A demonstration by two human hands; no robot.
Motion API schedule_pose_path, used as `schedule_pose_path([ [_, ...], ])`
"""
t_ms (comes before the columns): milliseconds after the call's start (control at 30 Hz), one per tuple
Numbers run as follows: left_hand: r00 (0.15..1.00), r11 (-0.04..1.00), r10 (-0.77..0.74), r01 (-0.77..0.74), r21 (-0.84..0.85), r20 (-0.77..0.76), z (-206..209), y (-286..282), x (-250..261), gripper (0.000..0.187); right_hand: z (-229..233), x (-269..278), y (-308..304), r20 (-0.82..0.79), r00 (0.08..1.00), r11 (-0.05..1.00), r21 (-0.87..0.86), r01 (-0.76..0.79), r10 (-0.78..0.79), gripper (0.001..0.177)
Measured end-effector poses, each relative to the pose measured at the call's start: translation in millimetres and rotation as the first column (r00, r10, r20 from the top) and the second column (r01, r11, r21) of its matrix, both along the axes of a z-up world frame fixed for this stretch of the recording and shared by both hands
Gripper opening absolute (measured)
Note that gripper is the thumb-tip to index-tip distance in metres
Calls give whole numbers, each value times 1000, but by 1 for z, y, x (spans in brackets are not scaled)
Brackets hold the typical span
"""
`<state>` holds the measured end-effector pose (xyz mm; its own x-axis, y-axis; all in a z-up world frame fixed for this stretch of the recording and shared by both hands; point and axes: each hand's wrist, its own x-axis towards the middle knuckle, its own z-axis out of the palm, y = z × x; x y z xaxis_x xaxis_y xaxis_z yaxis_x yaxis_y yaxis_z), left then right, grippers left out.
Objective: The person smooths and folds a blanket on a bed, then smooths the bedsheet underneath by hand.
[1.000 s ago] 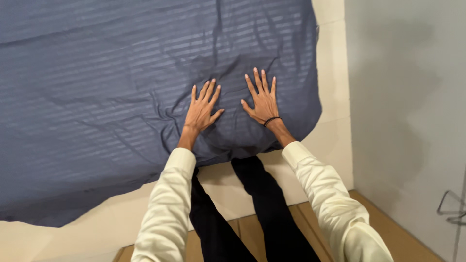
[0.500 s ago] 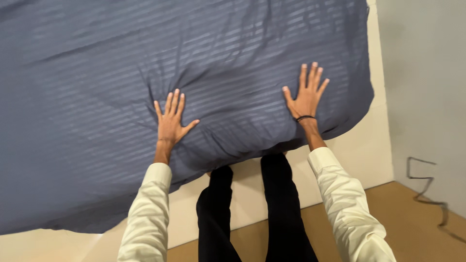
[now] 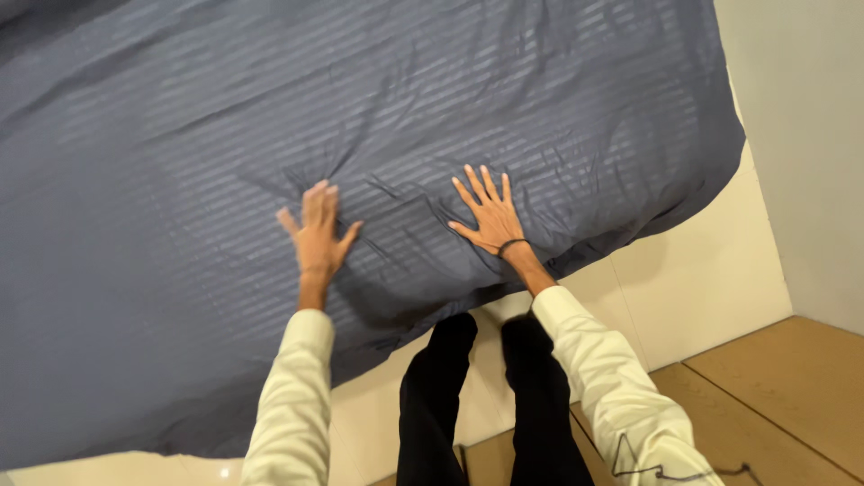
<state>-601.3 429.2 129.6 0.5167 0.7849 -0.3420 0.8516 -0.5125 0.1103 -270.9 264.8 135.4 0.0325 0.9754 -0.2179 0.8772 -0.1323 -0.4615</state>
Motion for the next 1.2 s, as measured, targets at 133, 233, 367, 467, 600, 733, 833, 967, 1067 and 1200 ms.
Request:
schedule_pose_path([
  [133,989,991,136,-136,3,59,7,7,-94,90,-3,27,-37,180,979,995,-27,100,-94,89],
  [233,986,991,110,-99,-86,126,-7,10,-130,90,-2,28,-50,242,924,949,-39,313,-295,88],
  [367,992,984,65,-46,-171,106,-22,19,-144,95,-1,-20,-21,317,847,891,-11,453,-427,86],
  [467,994,986,32,-13,-169,109,-26,18,-146,96,1,-86,17,175,927,940,-19,339,-331,85],
  [600,984,993,-58,74,-92,167,-24,26,-149,100,-16,-162,50,4,997,996,-51,74,-74,86],
  [733,945,969,-197,228,-96,260,-6,47,-163,109,-31,-180,53,143,978,988,42,147,-152,90],
  [833,919,958,-253,282,-58,303,-7,58,-167,107,-34,-187,48,129,978,986,52,157,-163,92],
  [967,897,955,-274,295,-9,348,-13,57,-171,107,-29,-192,48,106,966,971,76,228,-236,90],
  [1067,863,945,-323,314,90,387,-16,58,-170,105,-26,-194,54,135,956,963,105,246,-259,89],
  [1200,830,945,-327,297,138,452,-26,57,-177,101,-36,-200,47,152,944,952,140,272,-292,88],
])
